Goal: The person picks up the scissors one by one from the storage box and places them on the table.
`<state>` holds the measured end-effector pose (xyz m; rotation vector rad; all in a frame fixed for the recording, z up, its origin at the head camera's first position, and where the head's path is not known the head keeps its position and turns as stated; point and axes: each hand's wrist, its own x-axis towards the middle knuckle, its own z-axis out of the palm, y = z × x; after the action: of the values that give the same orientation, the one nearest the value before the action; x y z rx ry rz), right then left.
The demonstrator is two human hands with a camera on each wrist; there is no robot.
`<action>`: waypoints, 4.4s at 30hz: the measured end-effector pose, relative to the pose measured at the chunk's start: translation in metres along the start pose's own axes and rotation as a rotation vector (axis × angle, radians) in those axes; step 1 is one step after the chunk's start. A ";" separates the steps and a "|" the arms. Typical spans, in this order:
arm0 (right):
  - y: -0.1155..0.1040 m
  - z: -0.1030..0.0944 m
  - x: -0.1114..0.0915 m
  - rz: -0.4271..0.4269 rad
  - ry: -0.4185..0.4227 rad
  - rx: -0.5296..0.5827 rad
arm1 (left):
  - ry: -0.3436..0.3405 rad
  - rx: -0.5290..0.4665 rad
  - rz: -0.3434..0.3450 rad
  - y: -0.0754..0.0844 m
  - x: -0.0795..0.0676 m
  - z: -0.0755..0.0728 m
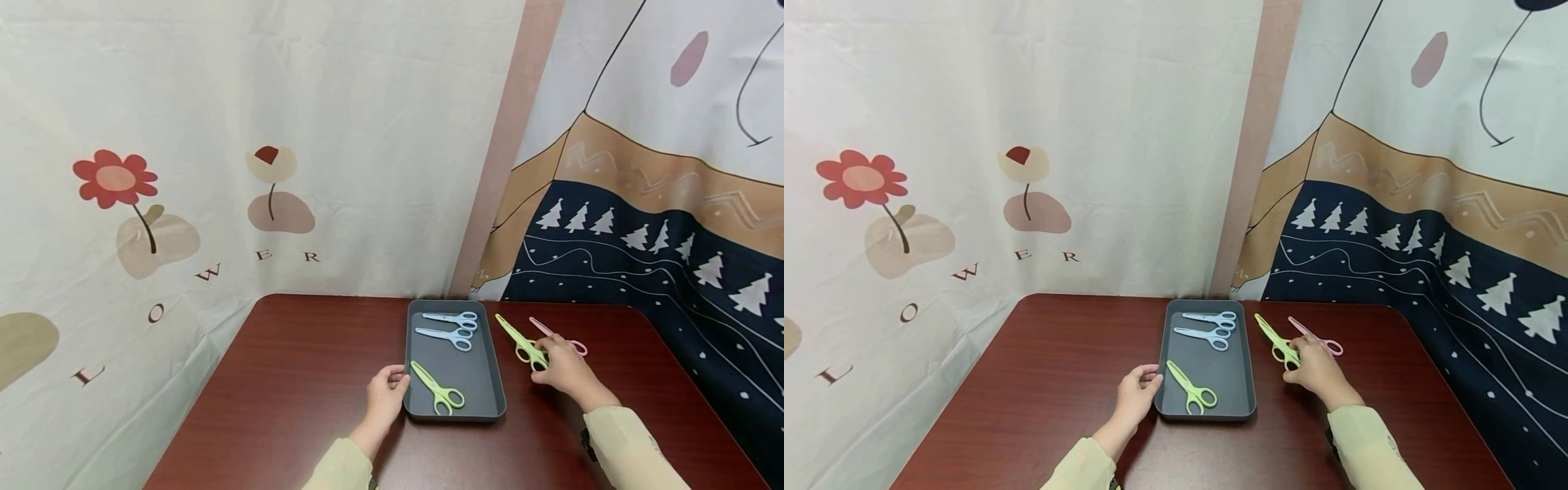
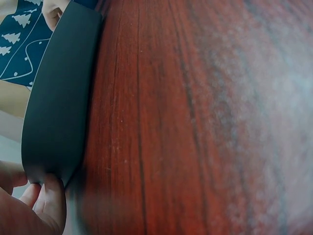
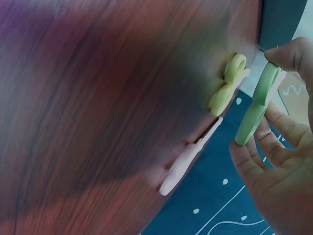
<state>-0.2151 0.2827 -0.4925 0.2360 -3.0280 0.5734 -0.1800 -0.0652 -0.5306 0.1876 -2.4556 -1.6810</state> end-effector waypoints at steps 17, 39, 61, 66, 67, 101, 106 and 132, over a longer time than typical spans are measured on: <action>0.021 -0.003 -0.004 0.078 0.010 0.003 | -0.001 -0.003 0.005 -0.001 0.000 0.000; 0.037 -0.009 -0.004 0.128 0.012 -0.003 | -0.005 -0.011 -0.001 0.004 -0.003 0.000; 0.068 -0.023 -0.008 0.165 0.054 -0.017 | -0.010 0.000 -0.005 0.001 -0.001 0.000; 0.073 -0.029 -0.011 0.190 0.060 -0.016 | -0.017 -0.002 -0.007 0.001 -0.001 -0.001; 0.074 -0.030 -0.012 0.197 0.061 -0.013 | -0.018 -0.002 -0.006 0.001 -0.001 -0.001; 0.106 -0.043 -0.029 0.331 -0.008 0.007 | -0.015 0.012 0.003 0.001 -0.001 -0.001; 0.107 -0.045 -0.030 0.339 -0.043 0.004 | -0.017 0.012 0.005 0.000 -0.001 -0.001; 0.132 -0.041 -0.033 0.257 -0.063 0.007 | -0.023 0.001 0.000 0.002 -0.001 -0.001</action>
<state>-0.2030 0.4241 -0.5044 -0.1413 -3.1406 0.6026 -0.1792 -0.0658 -0.5287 0.1692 -2.4728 -1.6907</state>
